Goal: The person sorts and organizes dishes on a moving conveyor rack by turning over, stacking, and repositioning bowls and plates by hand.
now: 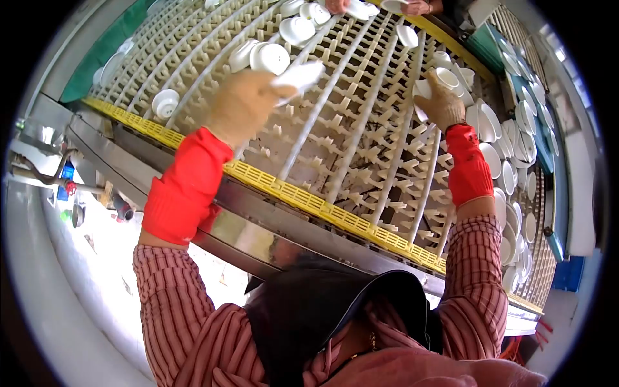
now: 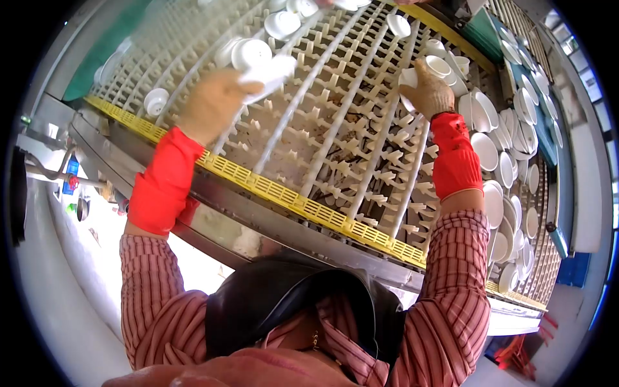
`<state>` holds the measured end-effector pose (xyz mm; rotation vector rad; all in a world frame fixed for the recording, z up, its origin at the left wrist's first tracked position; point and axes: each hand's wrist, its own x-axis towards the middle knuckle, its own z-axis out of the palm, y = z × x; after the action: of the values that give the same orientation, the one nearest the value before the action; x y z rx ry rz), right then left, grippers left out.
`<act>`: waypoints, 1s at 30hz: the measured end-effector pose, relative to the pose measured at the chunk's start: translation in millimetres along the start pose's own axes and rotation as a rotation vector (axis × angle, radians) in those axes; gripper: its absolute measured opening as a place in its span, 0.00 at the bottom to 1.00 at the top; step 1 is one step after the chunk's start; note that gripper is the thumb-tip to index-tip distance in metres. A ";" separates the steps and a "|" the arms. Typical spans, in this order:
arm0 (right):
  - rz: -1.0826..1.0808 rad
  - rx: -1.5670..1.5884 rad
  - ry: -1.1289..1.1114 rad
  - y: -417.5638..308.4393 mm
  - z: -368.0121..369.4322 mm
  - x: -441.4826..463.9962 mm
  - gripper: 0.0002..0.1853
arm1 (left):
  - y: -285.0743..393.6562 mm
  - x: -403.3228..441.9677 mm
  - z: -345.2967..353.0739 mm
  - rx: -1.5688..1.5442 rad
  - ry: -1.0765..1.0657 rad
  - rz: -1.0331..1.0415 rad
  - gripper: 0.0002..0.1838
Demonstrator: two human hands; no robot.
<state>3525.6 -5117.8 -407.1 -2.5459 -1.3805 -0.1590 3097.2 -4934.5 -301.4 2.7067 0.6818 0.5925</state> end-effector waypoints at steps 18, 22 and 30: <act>-0.840 0.118 0.510 -160.6 -43.2 8.6 0.50 | -91.6 -7.6 -55.0 0.495 0.076 -0.647 0.35; -0.504 0.106 0.373 -110.5 -29.6 -5.1 0.38 | -74.0 -2.9 -47.2 0.725 0.325 -0.322 0.33; 0.411 -0.111 0.233 81.4 -49.2 -52.6 0.42 | -21.0 10.9 23.6 0.420 0.211 0.209 0.26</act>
<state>3565.8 -5216.0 -383.4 -2.7310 -0.7666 -0.4485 3108.6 -4915.3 -326.2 3.1639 0.6374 0.8820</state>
